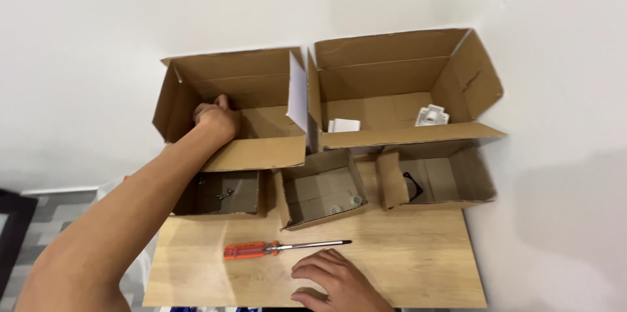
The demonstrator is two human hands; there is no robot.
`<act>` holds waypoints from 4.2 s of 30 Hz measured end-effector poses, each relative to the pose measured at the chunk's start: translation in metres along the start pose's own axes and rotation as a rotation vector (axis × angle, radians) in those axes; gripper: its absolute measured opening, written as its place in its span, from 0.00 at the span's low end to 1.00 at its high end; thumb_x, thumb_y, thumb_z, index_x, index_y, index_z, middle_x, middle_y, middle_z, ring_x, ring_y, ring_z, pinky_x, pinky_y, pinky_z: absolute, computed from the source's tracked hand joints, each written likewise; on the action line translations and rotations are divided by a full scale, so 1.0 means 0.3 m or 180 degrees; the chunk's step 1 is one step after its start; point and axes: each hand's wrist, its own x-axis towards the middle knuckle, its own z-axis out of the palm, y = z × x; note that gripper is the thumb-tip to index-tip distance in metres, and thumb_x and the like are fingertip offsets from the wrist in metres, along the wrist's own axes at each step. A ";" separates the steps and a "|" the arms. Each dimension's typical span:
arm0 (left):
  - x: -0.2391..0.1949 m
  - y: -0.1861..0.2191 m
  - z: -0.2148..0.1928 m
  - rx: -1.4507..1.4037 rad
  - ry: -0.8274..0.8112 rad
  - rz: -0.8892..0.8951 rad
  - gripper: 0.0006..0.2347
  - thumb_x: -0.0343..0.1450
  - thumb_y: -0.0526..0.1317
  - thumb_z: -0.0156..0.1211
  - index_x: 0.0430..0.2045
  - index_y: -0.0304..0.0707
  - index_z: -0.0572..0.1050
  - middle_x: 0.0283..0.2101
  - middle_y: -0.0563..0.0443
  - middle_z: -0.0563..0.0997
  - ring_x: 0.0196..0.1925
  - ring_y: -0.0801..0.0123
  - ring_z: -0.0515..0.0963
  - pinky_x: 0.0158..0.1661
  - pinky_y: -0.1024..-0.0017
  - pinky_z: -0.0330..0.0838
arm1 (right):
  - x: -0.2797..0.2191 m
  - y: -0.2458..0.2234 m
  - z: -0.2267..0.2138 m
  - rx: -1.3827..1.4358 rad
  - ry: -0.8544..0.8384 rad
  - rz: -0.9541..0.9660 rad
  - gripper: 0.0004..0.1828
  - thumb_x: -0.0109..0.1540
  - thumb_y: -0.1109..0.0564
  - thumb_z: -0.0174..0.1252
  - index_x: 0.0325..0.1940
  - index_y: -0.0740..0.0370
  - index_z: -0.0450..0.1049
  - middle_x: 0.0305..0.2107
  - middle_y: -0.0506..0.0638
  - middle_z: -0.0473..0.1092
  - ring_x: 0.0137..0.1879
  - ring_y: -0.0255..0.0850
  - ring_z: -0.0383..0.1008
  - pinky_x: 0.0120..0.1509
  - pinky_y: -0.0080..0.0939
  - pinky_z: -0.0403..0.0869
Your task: Assembling blue and white electrical components using a screwdriver and screws on a wooden workbench.
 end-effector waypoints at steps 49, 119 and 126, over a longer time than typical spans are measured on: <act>-1.225 0.388 0.576 -0.4658 0.2412 0.3014 0.16 0.71 0.43 0.75 0.49 0.44 0.77 0.54 0.48 0.72 0.57 0.57 0.80 0.53 0.60 0.81 | 0.417 0.009 -0.632 -0.2289 -0.1666 0.3993 0.29 0.63 0.59 0.50 0.69 0.47 0.76 0.61 0.52 0.79 0.70 0.53 0.74 0.66 0.57 0.75; -1.250 0.382 0.561 -0.4383 0.1859 0.2715 0.31 0.69 0.55 0.73 0.61 0.38 0.67 0.66 0.47 0.76 0.69 0.54 0.76 0.57 0.55 0.80 | -0.149 -0.105 0.014 -0.0581 0.1109 0.0176 0.06 0.66 0.69 0.63 0.48 0.72 0.81 0.48 0.64 0.76 0.56 0.57 0.84 0.68 0.51 0.86; -1.242 0.384 0.560 -0.4390 0.2156 0.2836 0.30 0.70 0.53 0.74 0.60 0.35 0.67 0.63 0.43 0.77 0.67 0.52 0.78 0.60 0.57 0.79 | -0.154 -0.101 0.009 -0.0603 0.1063 0.0242 0.08 0.67 0.70 0.62 0.51 0.71 0.80 0.51 0.64 0.75 0.58 0.56 0.84 0.71 0.50 0.86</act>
